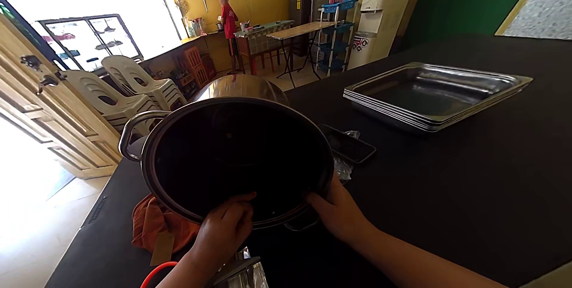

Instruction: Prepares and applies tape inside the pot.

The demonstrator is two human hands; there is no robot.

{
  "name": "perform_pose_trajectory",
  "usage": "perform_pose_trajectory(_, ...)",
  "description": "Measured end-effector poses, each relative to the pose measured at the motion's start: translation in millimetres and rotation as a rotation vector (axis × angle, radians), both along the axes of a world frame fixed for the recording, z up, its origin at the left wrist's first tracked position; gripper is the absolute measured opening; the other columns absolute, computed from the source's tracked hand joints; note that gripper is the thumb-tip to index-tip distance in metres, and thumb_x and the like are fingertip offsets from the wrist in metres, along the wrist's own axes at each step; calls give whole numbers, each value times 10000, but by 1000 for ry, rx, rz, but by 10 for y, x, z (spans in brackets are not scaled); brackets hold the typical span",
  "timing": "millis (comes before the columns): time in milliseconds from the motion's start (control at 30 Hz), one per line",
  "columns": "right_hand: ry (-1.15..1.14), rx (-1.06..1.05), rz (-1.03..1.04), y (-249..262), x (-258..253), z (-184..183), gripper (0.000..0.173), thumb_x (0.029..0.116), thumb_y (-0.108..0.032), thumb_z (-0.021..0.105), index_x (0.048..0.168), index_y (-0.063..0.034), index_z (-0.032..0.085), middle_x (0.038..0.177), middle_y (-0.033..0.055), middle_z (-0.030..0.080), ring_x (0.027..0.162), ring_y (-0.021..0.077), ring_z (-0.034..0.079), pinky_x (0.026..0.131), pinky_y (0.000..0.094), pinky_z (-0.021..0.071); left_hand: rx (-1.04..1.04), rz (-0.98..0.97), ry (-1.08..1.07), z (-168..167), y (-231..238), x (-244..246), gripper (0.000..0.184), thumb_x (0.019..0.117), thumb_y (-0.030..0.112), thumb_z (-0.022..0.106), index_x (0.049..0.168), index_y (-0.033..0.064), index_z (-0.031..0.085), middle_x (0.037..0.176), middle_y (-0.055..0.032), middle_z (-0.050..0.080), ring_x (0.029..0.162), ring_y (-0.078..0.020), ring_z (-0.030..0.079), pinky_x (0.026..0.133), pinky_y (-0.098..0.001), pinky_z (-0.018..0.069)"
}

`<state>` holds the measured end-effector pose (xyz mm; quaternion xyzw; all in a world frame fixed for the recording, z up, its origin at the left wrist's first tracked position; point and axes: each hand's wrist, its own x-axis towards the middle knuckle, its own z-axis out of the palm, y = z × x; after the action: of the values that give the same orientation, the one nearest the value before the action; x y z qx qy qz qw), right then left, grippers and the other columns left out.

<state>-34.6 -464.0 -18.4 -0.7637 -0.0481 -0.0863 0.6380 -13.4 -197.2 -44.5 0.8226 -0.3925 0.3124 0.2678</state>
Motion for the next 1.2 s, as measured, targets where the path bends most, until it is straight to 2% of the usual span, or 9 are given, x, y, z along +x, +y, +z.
perform_pose_trajectory(167,-37,-46,-37,-22,-17,-75,573,981,-195,546,1525,-175,365,974,31,690,612,115,665,520,294,584,-40,-10,103,-26,-39,-16,97,981,115,600,936,57,663,1163,-65,728,1003,-84,714,869,-234,599)
perform_pose_trajectory(233,-92,-76,-110,-36,0,-164,616,927,-223,600,1489,-94,384,1074,34,691,793,64,706,644,278,618,-40,-20,138,-8,-59,-39,89,981,95,606,940,45,668,1160,-86,730,996,-108,720,869,-259,604)
perform_pose_trajectory(300,-245,-168,-176,-90,31,-236,848,870,-283,649,1576,-29,254,1412,102,559,1217,59,598,991,292,545,-42,-30,148,15,-81,-62,90,983,80,601,960,32,673,1152,-104,733,1011,-136,723,888,-283,603)
perform_pose_trajectory(400,-679,-392,-332,-198,79,-224,949,877,-365,670,1619,-27,183,1576,349,263,1386,403,406,1060,513,436,-48,-39,96,41,-92,-80,74,980,70,604,955,32,662,1139,-112,736,1000,-149,730,873,-285,607)
perform_pose_trajectory(467,-925,-528,-419,-202,35,-161,840,903,-396,657,1617,-217,254,1603,190,257,1454,309,353,1145,445,388,-45,-29,81,52,-81,-92,65,981,78,607,954,43,655,1158,-100,729,976,-140,727,851,-281,609)
perform_pose_trajectory(567,-1167,-599,-238,-47,-11,-178,358,978,-244,568,1329,-194,617,1435,79,521,1377,245,471,1137,440,415,-73,-24,114,30,-72,-79,66,980,96,616,955,52,657,1207,-81,720,941,-109,728,824,-279,618)
perform_pose_trajectory(700,-961,-545,76,189,45,-268,273,996,-149,549,1203,-93,717,1291,116,643,1163,165,644,961,313,574,-256,-54,414,89,-74,-84,125,984,103,580,961,35,682,1220,-60,716,938,-80,717,810,-262,613)
perform_pose_trajectory(933,-94,-219,243,394,53,184,143,962,-184,647,1006,-126,769,1224,8,652,943,69,670,797,232,594,-464,-55,848,233,-46,-104,176,1016,141,534,940,83,681,1169,-23,747,975,-120,719,851,-296,586)
perform_pose_trajectory(1200,-58,-154,279,515,95,170,32,884,-147,765,896,-117,762,1212,22,641,929,71,661,770,224,593,-448,-25,879,286,-67,-174,156,977,156,574,898,101,697,1020,-8,746,857,-85,696,779,-263,581)
